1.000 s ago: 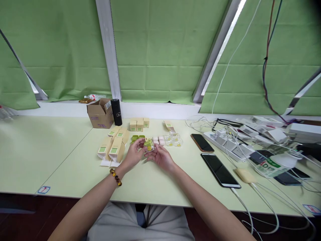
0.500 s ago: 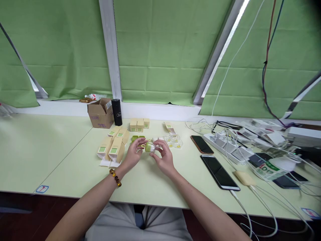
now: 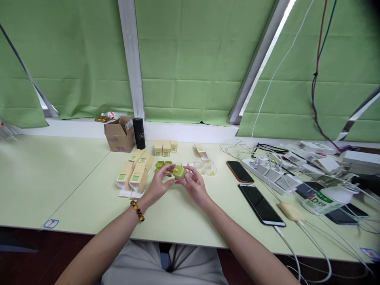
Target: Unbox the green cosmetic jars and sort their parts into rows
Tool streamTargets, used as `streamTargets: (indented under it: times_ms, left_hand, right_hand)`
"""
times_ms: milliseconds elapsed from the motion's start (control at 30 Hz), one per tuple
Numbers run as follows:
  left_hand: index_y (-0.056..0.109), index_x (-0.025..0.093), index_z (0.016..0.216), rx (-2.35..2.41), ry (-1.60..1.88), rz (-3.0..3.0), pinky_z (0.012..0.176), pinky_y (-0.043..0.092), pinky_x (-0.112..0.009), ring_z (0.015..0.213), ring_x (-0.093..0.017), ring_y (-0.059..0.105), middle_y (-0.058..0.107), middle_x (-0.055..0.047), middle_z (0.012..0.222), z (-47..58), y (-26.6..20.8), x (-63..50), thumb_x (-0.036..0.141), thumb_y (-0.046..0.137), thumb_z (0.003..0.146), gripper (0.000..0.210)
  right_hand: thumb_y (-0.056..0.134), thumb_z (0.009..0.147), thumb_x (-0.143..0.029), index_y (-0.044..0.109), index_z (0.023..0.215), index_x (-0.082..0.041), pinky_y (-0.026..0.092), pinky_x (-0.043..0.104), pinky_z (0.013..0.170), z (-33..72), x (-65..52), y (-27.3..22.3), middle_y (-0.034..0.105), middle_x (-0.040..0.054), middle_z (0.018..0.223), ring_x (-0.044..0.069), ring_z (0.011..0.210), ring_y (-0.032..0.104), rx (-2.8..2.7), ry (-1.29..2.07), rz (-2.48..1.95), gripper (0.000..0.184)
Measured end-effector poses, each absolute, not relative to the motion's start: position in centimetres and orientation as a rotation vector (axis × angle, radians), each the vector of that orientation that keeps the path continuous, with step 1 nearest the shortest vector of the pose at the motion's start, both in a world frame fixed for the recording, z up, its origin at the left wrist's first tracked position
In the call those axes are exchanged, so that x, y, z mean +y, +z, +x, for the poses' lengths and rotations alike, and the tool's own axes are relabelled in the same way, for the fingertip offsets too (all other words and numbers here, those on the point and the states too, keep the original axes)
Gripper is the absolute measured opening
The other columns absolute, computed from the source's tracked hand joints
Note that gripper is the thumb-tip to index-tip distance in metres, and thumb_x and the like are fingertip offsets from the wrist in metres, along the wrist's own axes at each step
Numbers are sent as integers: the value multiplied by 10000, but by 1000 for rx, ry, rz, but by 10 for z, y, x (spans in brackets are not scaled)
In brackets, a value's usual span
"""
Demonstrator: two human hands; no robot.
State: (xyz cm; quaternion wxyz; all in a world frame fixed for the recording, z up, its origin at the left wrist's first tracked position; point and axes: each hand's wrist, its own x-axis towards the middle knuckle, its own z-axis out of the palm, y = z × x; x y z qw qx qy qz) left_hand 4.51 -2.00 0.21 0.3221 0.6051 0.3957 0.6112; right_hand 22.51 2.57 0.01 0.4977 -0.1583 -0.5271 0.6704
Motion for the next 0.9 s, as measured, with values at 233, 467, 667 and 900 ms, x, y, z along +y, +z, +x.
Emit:
streamTargets:
  times_ms: [233, 467, 667, 900]
  left_hand:
    - [670, 215, 1303, 1155, 1555, 1559, 972, 522, -405, 1088, -257, 650, 687, -128, 1314, 53, 7, -24, 382, 852, 807, 554]
    - [731, 219, 1222, 1495, 1562, 1544, 950, 509, -406, 1038, -250, 626, 708, -93, 1137, 51, 2, -18, 369, 905, 724, 549]
    - [756, 215, 1167, 1426, 1658, 1705, 972, 511, -416, 1107, -272, 623, 698, -117, 1152, 47, 8, -22, 426, 840, 811, 422]
    - [827, 260, 1012, 1447, 1729, 1778, 1025, 487, -464, 1115, -285, 615, 752, -98, 1041, 44, 14, -23, 372, 773, 887, 177]
  right_hand:
    - [829, 820, -543, 579, 1100, -288, 634, 416, 760, 221, 26, -5, 778, 32, 990, 248, 878, 769, -1163, 1864, -389, 453]
    - [856, 782, -506, 681, 1108, -258, 641, 433, 795, 223, 26, 0, 761, 58, 1120, 235, 889, 736, -1168, 1833, -397, 445]
    - [909, 732, -377, 715, 1160, -237, 618, 366, 805, 224, 24, 0, 736, 79, 1197, 219, 933, 712, -1266, 1718, -460, 491]
    - [956, 612, -278, 717, 1084, -248, 572, 279, 728, 221, 34, -13, 701, 22, 1033, 157, 850, 638, -1450, 1485, -594, 530]
